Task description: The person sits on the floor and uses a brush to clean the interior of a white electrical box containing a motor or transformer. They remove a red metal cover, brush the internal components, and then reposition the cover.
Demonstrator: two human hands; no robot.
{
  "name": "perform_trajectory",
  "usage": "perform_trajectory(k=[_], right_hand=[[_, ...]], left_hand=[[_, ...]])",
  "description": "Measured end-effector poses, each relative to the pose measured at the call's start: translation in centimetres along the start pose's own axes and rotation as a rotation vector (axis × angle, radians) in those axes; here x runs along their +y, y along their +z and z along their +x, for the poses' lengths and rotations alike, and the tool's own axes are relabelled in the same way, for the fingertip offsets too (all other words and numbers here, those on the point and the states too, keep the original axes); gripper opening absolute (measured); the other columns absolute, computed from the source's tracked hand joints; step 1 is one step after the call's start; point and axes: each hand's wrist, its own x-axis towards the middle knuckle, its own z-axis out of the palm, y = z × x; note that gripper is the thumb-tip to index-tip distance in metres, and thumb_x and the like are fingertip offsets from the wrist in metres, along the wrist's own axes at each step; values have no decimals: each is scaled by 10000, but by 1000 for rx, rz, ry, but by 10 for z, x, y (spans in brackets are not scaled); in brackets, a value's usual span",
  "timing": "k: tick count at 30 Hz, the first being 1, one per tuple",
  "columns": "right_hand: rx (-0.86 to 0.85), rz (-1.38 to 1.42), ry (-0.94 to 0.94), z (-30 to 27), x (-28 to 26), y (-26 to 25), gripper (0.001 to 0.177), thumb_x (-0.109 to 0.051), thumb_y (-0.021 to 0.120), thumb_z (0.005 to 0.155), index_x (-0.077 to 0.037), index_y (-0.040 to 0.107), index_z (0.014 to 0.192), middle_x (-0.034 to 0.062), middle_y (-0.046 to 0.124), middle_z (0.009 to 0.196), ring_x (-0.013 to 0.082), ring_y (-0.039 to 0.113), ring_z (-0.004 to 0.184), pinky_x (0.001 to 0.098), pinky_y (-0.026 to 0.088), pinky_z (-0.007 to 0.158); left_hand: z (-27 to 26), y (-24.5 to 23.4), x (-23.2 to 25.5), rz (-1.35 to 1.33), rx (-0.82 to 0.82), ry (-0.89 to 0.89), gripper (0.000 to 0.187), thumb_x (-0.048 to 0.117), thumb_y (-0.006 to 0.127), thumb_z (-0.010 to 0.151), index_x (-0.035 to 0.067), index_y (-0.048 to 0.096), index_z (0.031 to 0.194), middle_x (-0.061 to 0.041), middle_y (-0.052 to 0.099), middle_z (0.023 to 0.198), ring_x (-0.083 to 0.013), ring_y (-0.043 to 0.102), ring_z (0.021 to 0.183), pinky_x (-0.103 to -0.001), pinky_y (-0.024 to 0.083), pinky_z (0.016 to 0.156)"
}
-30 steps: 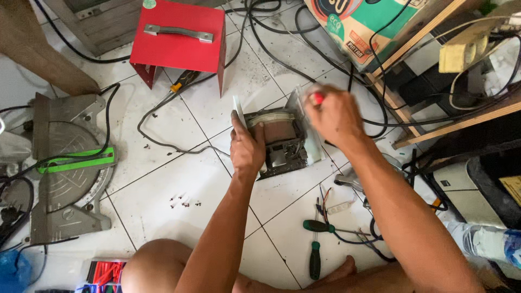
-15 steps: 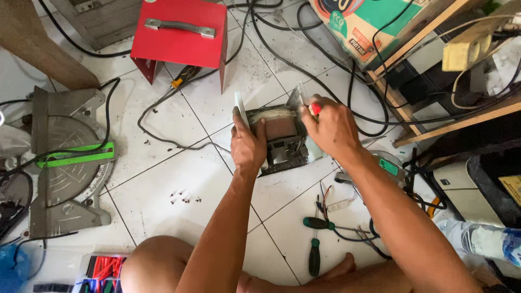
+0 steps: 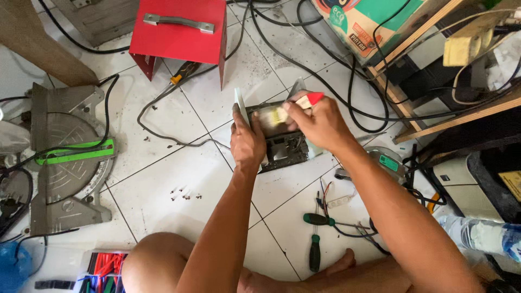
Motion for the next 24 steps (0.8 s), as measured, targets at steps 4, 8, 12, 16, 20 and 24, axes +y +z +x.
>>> perform_trajectory(k=[4, 8, 12, 16, 20, 24], right_hand=[[-11, -438, -145, 6, -1, -9, 171, -105, 608, 1045, 1, 656, 920, 182, 635, 590, 238, 640, 469, 340, 536, 485], [-89, -284, -147, 9, -10, -5, 164, -86, 607, 1040, 43, 670, 962, 177, 656, 627, 252, 653, 493, 355, 560, 500], [67, -760, -4, 33, 35, -16, 460, -418, 627, 1058, -29, 583, 816, 209, 610, 573, 431, 677, 555, 520, 499, 456], [-116, -753, 50, 38, 60, -5, 219, -186, 638, 1029, -19, 726, 919, 173, 688, 664, 310, 672, 512, 411, 568, 506], [83, -833, -144, 41, 23, -13, 153, -258, 684, 998, -125, 756, 1020, 168, 664, 700, 409, 710, 664, 535, 568, 536], [-116, -818, -32, 61, 55, -12, 405, -333, 634, 1004, -5, 708, 779, 260, 678, 699, 497, 699, 718, 628, 525, 604]], left_hand=[[-5, -7, 9, -15, 15, 10, 667, 579, 333, 1057, 204, 249, 1603, -272, 591, 1327, -514, 617, 1211, -609, 526, 987], [-4, -6, 7, -9, 12, 24, 712, 619, 346, 1047, 199, 231, 1610, -271, 582, 1332, -518, 613, 1214, -623, 520, 981], [-3, -5, 4, 5, -4, -5, 763, 651, 409, 1022, 210, 221, 1616, -276, 578, 1350, -511, 613, 1223, -614, 525, 987], [-5, -5, 10, 23, -15, -24, 753, 617, 447, 1024, 216, 212, 1616, -268, 574, 1365, -498, 608, 1238, -612, 523, 996], [-4, -7, 13, 27, -39, -66, 793, 612, 477, 1000, 204, 217, 1628, -262, 568, 1396, -488, 599, 1262, -610, 510, 1026], [-1, -7, 13, 17, 8, -8, 751, 600, 438, 1034, 179, 226, 1617, -283, 574, 1363, -501, 617, 1229, -598, 537, 989]])
